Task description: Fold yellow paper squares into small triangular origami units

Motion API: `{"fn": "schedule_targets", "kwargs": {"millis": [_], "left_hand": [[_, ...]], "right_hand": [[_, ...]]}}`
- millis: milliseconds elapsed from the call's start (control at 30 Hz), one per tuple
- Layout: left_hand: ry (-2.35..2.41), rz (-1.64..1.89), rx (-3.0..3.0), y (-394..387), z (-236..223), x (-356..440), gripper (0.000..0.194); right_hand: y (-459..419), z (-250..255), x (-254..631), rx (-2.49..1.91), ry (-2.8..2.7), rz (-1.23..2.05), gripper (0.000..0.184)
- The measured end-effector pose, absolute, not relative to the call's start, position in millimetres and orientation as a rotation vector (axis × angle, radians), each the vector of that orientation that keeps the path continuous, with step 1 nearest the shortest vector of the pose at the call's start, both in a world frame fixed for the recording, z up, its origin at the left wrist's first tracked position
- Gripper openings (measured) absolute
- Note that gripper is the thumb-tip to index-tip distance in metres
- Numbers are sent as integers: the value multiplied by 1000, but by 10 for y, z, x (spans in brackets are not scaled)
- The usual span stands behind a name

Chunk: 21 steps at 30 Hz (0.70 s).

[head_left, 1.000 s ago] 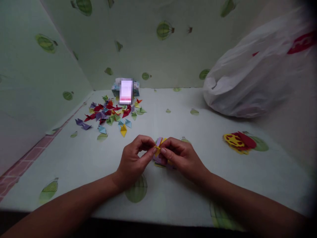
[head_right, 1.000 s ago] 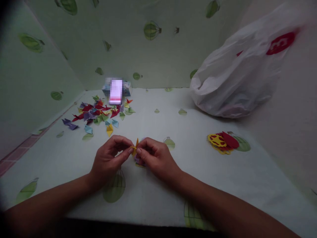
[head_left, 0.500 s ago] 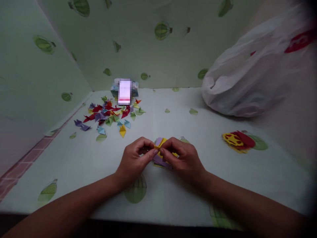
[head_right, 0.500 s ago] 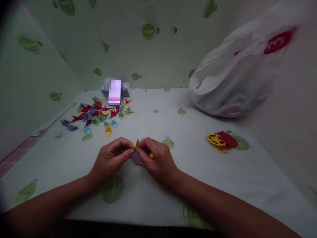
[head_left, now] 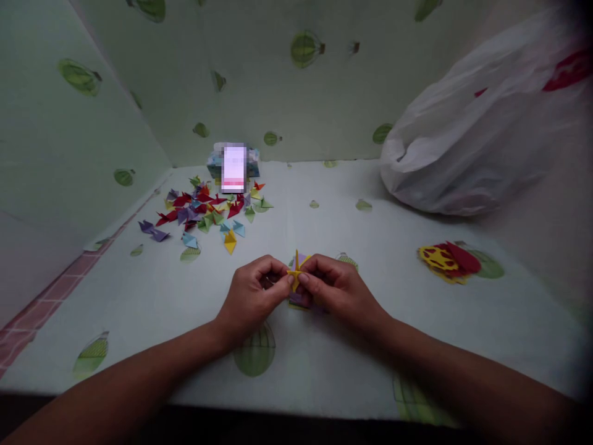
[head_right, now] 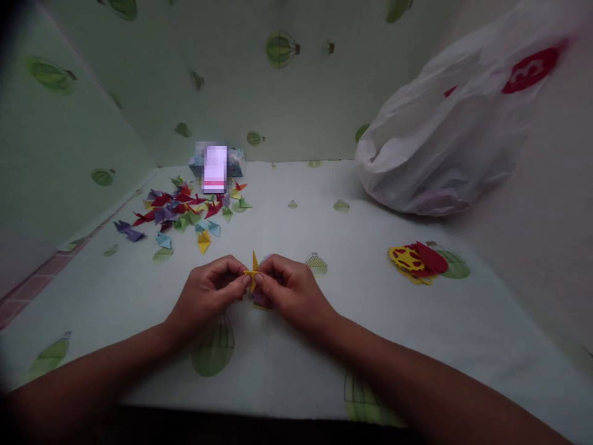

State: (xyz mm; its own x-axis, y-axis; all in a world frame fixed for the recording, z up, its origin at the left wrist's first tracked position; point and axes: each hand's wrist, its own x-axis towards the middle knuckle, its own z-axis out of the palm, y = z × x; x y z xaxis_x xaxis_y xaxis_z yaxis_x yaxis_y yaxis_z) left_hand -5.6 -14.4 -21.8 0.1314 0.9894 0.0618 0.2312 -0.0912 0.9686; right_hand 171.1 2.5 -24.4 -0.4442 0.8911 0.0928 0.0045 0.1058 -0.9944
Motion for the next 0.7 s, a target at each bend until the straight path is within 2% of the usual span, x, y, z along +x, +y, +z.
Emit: {"fn": "schedule_targets", "kwargs": {"millis": [233, 333, 500, 700], "left_hand": [[1276, 1030, 1504, -137, -249, -47, 8], [1313, 1060, 1581, -128, -257, -59, 8], [1275, 1098, 1821, -130, -264, -89, 7], [1137, 1183, 2209, -132, -265, -94, 7]], "right_hand": [[33, -261, 1732, -798, -1630, 1503, 23], [35, -267, 1732, -792, -1664, 1475, 18], [28, -269, 1726, -890, -1702, 1360, 14], [30, -267, 1725, -894, -1667, 1377, 15]]}}
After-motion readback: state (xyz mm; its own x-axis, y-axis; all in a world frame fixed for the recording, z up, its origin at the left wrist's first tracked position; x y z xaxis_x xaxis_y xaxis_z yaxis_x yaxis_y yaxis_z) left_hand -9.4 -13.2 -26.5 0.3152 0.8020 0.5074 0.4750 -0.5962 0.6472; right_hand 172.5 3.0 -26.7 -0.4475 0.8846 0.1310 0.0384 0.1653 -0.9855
